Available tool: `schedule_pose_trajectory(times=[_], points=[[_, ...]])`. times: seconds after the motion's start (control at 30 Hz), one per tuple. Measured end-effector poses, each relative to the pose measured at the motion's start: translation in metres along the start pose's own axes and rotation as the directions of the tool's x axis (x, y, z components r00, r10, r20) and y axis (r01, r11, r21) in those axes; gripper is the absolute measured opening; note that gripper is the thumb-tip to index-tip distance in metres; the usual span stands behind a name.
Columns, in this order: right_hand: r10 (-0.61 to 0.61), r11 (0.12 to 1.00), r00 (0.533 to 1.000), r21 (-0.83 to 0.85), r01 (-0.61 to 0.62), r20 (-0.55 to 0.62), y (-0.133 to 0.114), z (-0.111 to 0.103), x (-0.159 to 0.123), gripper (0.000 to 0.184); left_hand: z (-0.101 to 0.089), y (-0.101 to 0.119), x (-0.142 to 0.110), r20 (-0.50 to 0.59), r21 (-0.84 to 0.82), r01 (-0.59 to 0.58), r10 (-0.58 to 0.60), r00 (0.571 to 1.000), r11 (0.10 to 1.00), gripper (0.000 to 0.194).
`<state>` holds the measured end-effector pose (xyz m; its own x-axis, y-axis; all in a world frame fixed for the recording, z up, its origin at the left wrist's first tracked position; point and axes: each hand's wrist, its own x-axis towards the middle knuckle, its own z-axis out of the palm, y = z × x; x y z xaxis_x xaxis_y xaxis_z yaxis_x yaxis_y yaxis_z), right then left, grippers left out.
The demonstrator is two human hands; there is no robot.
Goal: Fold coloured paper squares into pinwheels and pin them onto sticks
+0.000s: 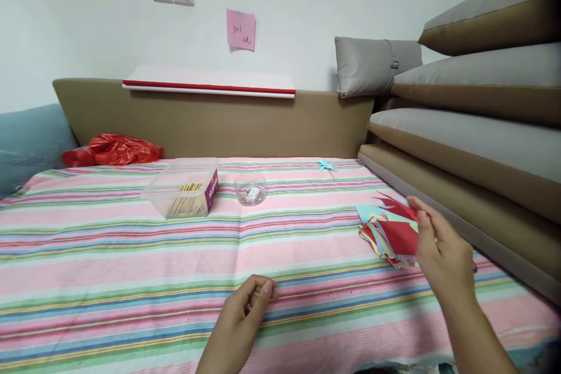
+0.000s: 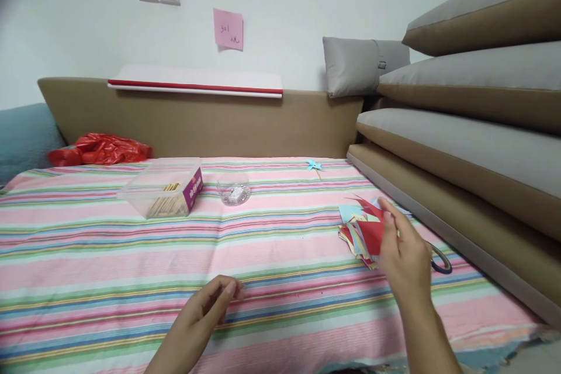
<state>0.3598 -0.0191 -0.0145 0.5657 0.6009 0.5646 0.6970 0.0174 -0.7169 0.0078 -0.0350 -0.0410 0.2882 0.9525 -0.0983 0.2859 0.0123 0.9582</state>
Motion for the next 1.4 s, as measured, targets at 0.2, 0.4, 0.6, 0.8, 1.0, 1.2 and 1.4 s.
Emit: schedule_pose_trajectory(times=[0.2,0.4,0.6,0.8,1.0,1.2,1.4], points=[[0.184,0.592,0.776,0.563,-0.577,0.603,-0.073,0.054,-0.068,0.044,0.001,0.003,0.002,-0.171,-0.14,0.022,-0.046,0.984,0.99,0.048],[0.01,0.391,0.492,0.45,-0.803,0.87,-0.109,0.063,-0.099,0.037,-0.002,0.011,0.0,0.017,-0.529,0.029,-0.024,1.0,0.848,0.052],[-0.028,0.511,0.454,0.403,-0.759,0.89,-0.111,0.074,-0.104,0.038,-0.004,0.004,0.006,0.09,-0.564,0.094,-0.052,0.995,0.82,0.04],[0.001,0.676,0.536,0.394,-0.623,0.844,-0.104,0.088,-0.112,0.06,-0.004,-0.003,0.011,-0.005,-0.593,0.066,-0.086,0.996,0.803,0.035],[-0.556,0.822,0.638,0.468,0.325,0.534,-0.092,0.089,-0.12,0.065,-0.008,-0.009,0.015,-0.172,-0.683,-0.057,-0.084,0.981,0.728,0.034],[-0.776,0.631,0.521,0.454,0.629,0.355,-0.094,0.093,-0.125,0.024,-0.006,0.0,0.013,-0.168,-0.75,-0.06,-0.102,0.981,0.659,0.024],[-0.779,0.624,0.545,0.472,0.623,0.309,-0.096,0.09,-0.125,0.017,-0.003,0.003,0.011,-0.166,-0.763,-0.059,-0.106,0.98,0.643,0.023]])
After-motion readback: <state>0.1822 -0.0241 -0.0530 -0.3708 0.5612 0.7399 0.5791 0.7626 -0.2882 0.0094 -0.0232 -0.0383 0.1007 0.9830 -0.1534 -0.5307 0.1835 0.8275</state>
